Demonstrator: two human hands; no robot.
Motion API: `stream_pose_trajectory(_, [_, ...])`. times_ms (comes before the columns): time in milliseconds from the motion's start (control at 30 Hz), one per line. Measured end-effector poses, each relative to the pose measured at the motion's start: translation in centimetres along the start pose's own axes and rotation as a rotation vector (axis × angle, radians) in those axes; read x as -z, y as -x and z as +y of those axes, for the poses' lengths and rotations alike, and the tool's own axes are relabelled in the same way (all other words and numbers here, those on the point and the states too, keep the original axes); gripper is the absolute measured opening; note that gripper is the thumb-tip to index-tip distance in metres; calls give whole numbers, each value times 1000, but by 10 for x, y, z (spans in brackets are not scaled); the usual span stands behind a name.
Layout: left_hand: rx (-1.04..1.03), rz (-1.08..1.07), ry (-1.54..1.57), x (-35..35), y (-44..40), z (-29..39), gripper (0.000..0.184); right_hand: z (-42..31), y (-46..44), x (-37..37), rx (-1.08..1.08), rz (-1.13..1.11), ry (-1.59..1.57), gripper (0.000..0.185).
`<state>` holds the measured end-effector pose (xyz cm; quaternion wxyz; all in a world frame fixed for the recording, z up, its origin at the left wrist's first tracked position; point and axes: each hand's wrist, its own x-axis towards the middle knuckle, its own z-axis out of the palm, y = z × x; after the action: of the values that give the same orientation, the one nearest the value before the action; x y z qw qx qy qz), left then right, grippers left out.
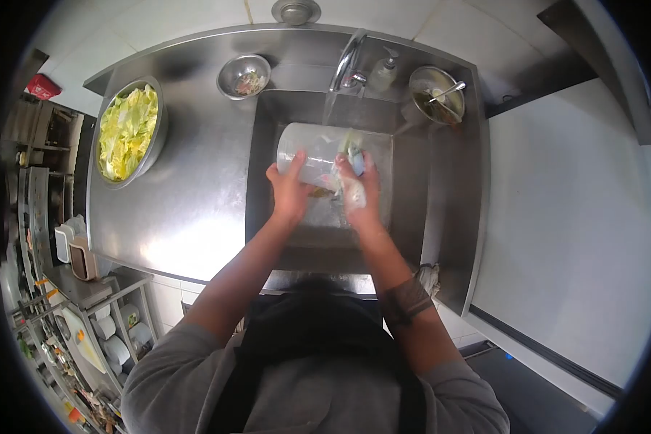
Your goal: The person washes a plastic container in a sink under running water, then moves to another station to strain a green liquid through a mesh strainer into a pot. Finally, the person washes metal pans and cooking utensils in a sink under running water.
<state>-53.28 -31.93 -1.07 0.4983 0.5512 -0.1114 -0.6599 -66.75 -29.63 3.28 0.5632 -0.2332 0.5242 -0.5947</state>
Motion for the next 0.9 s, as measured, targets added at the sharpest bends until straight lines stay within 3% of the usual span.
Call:
stream_pose_trajectory(33, [1,-8,-2,6,4,0,89,-5,-11,10,16,27,165,37])
stream_pose_trajectory(100, [-89,-239,-59,34,8,9,80,-16,-22,27,60,-11,111,33])
stream_pose_trajectory(133, [-61,-378,-99,42,15,24,82,-26,-22,34,31,-123,165,33])
stream_pose_trajectory(167, [-53,-377,-103,48,18,39,82,-33,-21,42,-4,-236,220,33])
stream_pose_trajectory(233, [278,-711,90,52,20,62,88,-35,-22,47,21,-304,290,33])
stream_pose_trajectory(300, [297,-695,38,52,18,62,91,-36,-23,45,-41,-248,333,34])
stream_pose_trajectory(367, [111,-537,-202,45,26,61,97,-20,-34,54,-54,-165,311,36])
stream_pose_trajectory(400, [111,-538,-202,41,33,61,97,-14,-39,58,-71,-78,286,38])
stream_pose_trajectory(467, [-821,-516,-1145,35,53,58,104,-33,-39,45,-165,-27,321,38])
stream_pose_trajectory(500, [-817,-522,-1144,33,60,54,104,-41,-42,41,-254,12,357,39])
stream_pose_trajectory(600, [-779,-519,-1230,33,62,43,111,-40,-51,48,-235,-8,419,41])
stream_pose_trajectory(667, [-563,-551,-740,45,38,24,96,-44,-48,43,-210,-4,445,44])
stream_pose_trajectory(700, [-563,-552,-740,45,34,28,96,-50,-36,34,-122,-10,463,38])
stream_pose_trajectory(767, [451,-633,134,42,29,39,80,-55,-12,17,-39,-20,484,34])
stream_pose_trajectory(833, [570,-518,155,40,34,48,74,-54,4,5,196,-74,592,32])
stream_pose_trajectory(900, [493,-654,184,48,28,53,72,-42,-7,23,165,-112,538,33])
